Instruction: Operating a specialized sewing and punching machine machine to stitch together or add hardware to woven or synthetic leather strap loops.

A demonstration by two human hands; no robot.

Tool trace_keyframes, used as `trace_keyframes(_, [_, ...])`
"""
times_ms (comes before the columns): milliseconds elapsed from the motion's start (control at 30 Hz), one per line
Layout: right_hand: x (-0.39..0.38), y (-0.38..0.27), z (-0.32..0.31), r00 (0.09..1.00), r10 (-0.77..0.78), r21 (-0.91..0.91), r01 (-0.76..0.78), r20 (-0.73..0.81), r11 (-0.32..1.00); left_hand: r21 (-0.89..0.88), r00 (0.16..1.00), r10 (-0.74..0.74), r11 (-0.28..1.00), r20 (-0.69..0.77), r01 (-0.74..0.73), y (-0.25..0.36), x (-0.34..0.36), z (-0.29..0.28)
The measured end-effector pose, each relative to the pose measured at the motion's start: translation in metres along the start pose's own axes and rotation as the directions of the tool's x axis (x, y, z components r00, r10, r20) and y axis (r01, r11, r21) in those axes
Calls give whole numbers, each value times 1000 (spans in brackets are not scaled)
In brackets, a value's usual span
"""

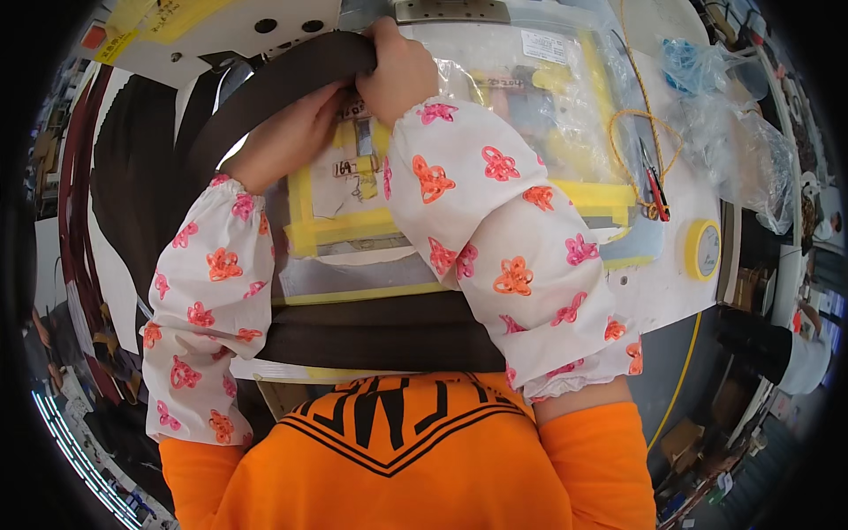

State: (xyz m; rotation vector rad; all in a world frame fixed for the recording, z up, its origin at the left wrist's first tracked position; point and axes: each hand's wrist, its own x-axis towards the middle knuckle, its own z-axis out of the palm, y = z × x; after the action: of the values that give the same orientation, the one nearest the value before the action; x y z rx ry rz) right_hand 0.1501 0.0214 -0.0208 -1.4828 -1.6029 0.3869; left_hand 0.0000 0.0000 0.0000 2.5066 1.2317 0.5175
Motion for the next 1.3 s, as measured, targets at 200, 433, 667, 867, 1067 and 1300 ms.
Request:
trace_keyframes(200, [5, 27, 5, 987, -156, 19, 156, -37, 988, -94, 999, -14, 996, -49, 9, -6, -9, 9])
trace_keyframes(433, [4, 22, 11, 994, -107, -21, 107, -3, 994, 10, 978, 105, 994, -182, -105, -19, -17, 19])
trace_keyframes(667, [5, 23, 0, 997, -71, 101, 71, 2, 992, 212, 974, 220, 955, -48, -206, -15, -7, -1])
trace_keyframes(867, [-4, 23, 2, 999, 1, 119, 5, -48, 993, 242, 969, 240, 945, -56, -220, -17, -5, 2])
trace_keyframes(1067, [-9, 20, 1, 998, 41, 170, -33, -44, 985, 196, 970, 224, 959, -92, -203, -18, -10, 7])
trace_keyframes(1300, [-19, 8, -3, 999, -35, 307, 21, 41, 952, 156, 986, 169, 973, 5, -168, -21, -8, -3])
